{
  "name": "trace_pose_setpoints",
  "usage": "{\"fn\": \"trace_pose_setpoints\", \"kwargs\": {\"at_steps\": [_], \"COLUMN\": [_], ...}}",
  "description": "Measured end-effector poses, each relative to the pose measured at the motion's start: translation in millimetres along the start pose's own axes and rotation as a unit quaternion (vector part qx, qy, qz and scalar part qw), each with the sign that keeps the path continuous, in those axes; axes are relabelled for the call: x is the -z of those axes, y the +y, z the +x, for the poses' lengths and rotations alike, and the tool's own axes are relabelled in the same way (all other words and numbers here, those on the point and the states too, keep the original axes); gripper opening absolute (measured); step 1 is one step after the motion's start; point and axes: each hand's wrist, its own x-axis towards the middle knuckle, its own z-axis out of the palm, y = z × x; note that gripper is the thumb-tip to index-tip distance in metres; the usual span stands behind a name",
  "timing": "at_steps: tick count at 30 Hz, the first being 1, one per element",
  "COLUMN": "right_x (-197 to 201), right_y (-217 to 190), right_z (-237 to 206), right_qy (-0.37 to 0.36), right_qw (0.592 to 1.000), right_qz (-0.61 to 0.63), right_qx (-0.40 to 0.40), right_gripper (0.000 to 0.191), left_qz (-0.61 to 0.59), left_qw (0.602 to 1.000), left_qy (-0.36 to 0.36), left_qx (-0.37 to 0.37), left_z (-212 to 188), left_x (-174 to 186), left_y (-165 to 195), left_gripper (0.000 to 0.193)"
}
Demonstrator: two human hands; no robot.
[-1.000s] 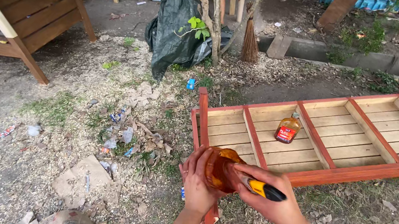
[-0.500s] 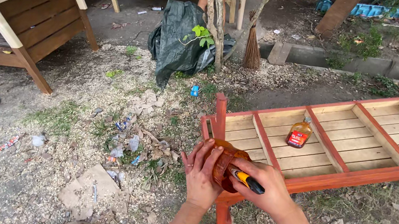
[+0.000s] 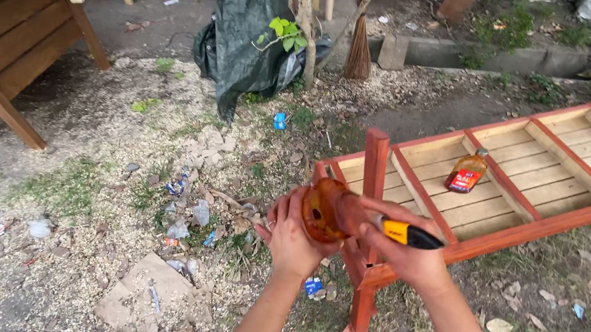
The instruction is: The person paints a wooden bench with reddish-brown paint using a brush. They hold a cut plastic bottle as a paint container and repeatedly dip the brush to apply paint to the bench's frame and legs. A bottle of liquid is briefly opened and set aside on the bench.
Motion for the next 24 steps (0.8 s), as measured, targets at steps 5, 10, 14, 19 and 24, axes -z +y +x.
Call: {"fn": "trace_pose_setpoints", "kwargs": {"at_steps": [5, 10, 14, 19, 24], "right_x": [-30, -36, -47, -95, -145], "right_y": [23, 54, 91, 147, 195], "right_z": [6, 16, 37, 86, 153], "right_qy": [0.163, 0.276, 0.319, 0.369, 0.403], "right_qw": [0.976, 0.864, 0.790, 0.784, 0.793], "right_qz": [0.098, 0.355, 0.450, 0.432, 0.373], "right_qx": [-0.110, -0.228, -0.268, -0.248, -0.263], "right_gripper": [0.042, 0.037, 0.038, 0.045, 0.042], "left_qz": [-0.038, -0.093, -0.090, -0.157, -0.107], "left_qw": [0.996, 0.994, 0.993, 0.988, 0.994], "left_qy": [-0.054, -0.048, -0.045, 0.004, -0.027], "left_qx": [0.064, 0.037, 0.062, 0.007, 0.003], "left_z": [16, 33, 60, 117, 195], "left_x": [7, 4, 0, -12, -32], "left_y": [-29, -65, -97, -147, -181], "left_gripper": [0.114, 0.117, 0.116, 0.109, 0.112]}}
